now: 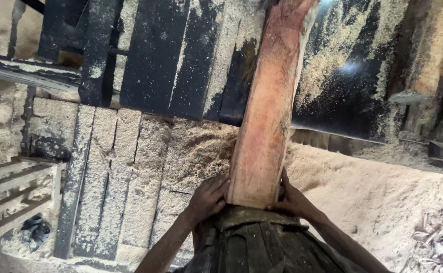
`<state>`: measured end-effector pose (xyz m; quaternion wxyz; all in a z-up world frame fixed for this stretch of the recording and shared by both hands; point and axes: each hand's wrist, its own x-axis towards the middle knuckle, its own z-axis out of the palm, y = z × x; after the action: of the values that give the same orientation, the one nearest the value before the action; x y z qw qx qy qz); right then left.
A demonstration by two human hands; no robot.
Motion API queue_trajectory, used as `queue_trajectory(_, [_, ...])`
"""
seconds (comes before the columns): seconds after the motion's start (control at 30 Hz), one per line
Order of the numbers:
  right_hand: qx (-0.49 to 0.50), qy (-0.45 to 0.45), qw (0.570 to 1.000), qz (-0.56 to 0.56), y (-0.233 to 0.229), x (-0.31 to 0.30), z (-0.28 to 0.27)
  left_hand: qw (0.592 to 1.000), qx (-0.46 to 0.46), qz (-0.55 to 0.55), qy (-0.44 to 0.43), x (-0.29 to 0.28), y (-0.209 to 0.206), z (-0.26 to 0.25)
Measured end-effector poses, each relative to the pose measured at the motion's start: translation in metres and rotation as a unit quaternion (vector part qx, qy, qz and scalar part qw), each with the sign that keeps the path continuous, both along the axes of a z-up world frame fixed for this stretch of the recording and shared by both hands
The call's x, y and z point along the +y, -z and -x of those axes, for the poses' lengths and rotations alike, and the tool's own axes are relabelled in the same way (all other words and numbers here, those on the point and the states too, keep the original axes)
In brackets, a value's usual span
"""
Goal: The person feeds wooden pieces through a saw by hand, cutting off edges and turning them to trim multiple sides.
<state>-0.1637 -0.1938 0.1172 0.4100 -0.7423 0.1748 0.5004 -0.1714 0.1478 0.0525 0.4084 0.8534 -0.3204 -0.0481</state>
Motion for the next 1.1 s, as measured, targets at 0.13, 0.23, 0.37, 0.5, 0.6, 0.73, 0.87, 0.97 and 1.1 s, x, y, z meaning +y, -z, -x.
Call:
queue_trajectory(0.13, [-0.14,-0.083,0.986,0.031,-0.004,-0.006,-0.022,1.0,-0.03,-0.009,0.005,-0.004,-0.009,-0.029])
queue_trajectory(0.23, [-0.15,-0.079,0.984,0.06,-0.001,-0.01,-0.035,0.999,-0.047,-0.019,0.005,-0.011,-0.016,-0.049])
queue_trajectory(0.37, [-0.17,-0.013,0.985,0.024,-0.002,-0.017,-0.048,0.998,-0.069,-0.005,-0.015,-0.019,-0.019,-0.074])
queue_trajectory(0.5, [-0.225,0.016,0.974,-0.035,0.008,-0.029,-0.065,0.994,-0.092,0.008,-0.052,-0.03,-0.016,-0.099])
queue_trajectory(0.6, [-0.335,-0.045,0.94,-0.039,0.019,-0.042,-0.077,0.994,-0.098,-0.007,-0.054,-0.037,-0.011,-0.116])
queue_trajectory(0.73, [-0.387,-0.087,0.917,-0.046,0.036,-0.058,-0.095,0.992,-0.108,-0.029,-0.055,-0.044,-0.004,-0.136])
queue_trajectory(0.87, [-0.472,-0.14,0.87,-0.025,0.051,-0.074,-0.112,0.989,-0.126,-0.057,-0.048,-0.053,0.002,-0.156])
queue_trajectory(0.97, [-0.489,-0.188,0.852,0.012,0.062,-0.076,-0.124,0.988,-0.123,-0.075,-0.052,-0.058,0.004,-0.165])
queue_trajectory(1.1, [-0.604,-0.199,0.772,-0.008,0.063,-0.081,-0.127,0.993,-0.085,-0.067,-0.057,-0.059,0.003,-0.168])
